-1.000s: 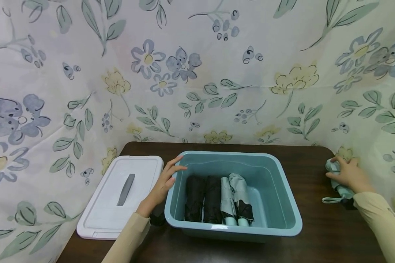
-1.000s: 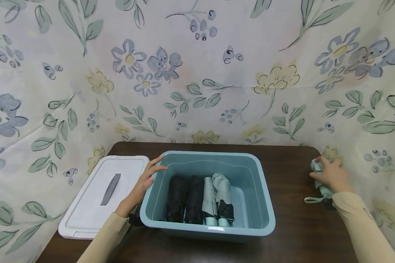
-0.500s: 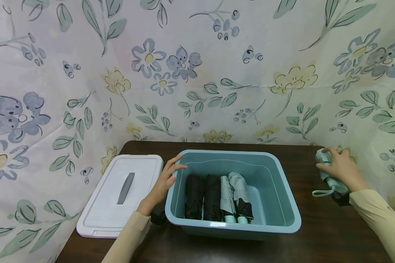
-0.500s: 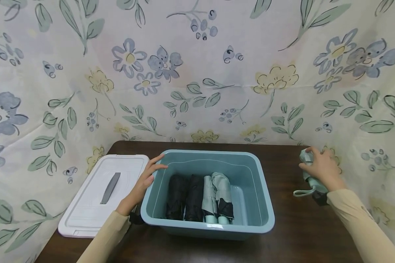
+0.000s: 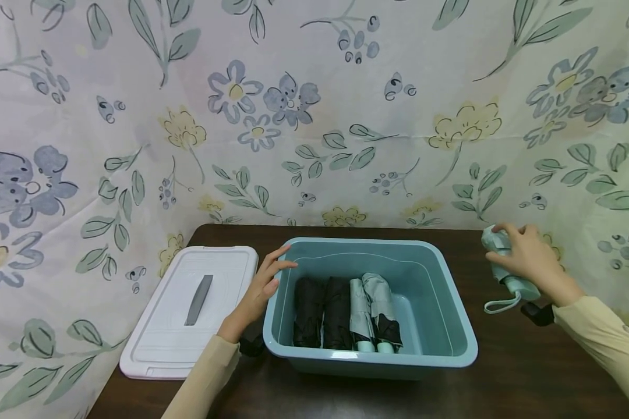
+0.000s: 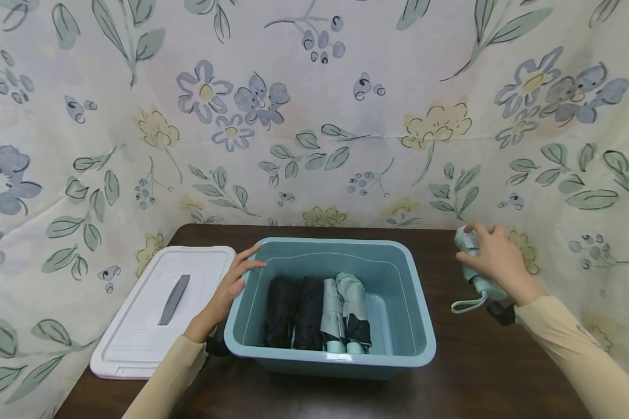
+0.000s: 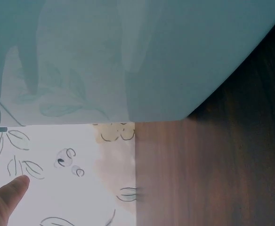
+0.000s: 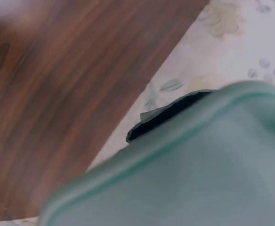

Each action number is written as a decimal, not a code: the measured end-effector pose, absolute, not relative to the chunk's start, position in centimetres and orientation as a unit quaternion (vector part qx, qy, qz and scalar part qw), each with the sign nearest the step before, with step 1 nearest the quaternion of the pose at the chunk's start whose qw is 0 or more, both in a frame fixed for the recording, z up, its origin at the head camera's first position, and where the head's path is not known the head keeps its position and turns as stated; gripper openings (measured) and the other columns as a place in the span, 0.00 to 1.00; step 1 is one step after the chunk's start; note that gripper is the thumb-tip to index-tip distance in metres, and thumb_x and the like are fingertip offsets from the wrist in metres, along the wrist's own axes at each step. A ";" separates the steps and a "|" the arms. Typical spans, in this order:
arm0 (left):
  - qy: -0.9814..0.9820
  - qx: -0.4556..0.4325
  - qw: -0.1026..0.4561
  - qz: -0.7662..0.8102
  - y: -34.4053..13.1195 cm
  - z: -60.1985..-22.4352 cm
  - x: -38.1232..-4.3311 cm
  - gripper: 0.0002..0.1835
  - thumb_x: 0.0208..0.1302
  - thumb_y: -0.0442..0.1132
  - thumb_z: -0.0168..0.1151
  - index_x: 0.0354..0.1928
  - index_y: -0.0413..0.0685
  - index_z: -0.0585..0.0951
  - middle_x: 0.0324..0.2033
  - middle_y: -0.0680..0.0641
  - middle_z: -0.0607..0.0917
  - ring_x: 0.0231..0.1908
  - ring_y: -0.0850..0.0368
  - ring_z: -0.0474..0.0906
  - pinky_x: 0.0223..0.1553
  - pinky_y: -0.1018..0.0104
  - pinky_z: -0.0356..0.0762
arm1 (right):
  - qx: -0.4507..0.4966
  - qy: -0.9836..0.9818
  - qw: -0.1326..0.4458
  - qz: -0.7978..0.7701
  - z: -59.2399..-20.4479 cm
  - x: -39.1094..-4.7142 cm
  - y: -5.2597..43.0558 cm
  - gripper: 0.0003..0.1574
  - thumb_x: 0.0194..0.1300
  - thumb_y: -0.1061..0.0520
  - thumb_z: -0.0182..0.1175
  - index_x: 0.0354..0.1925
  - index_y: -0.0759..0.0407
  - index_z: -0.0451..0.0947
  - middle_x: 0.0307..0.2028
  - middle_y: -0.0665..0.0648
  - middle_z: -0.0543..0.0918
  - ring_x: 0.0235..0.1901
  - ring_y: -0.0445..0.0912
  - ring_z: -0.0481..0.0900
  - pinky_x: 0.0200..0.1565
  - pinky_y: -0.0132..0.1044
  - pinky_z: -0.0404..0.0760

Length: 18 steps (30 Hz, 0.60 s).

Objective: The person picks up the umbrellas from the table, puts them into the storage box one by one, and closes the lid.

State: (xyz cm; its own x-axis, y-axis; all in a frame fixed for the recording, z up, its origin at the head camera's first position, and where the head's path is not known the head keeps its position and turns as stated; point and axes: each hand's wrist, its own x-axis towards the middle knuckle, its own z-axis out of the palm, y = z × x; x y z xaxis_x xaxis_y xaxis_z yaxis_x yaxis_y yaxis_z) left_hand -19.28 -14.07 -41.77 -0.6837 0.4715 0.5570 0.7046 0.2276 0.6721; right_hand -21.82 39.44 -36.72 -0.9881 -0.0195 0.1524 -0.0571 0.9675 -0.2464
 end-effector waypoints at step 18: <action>-0.769 -0.385 0.121 -0.496 -14.2 -41.9 -19.3 0.20 0.72 0.41 0.35 0.54 0.36 0.72 0.66 0.31 0.55 0.66 0.34 0.51 0.58 0.31 0.50 | 0.073 -0.990 0.038 0.115 -31.4 -18.5 33.4 0.36 0.60 0.44 0.58 0.60 0.56 0.57 0.44 0.77 0.60 0.20 0.55 0.70 0.19 0.41 0.66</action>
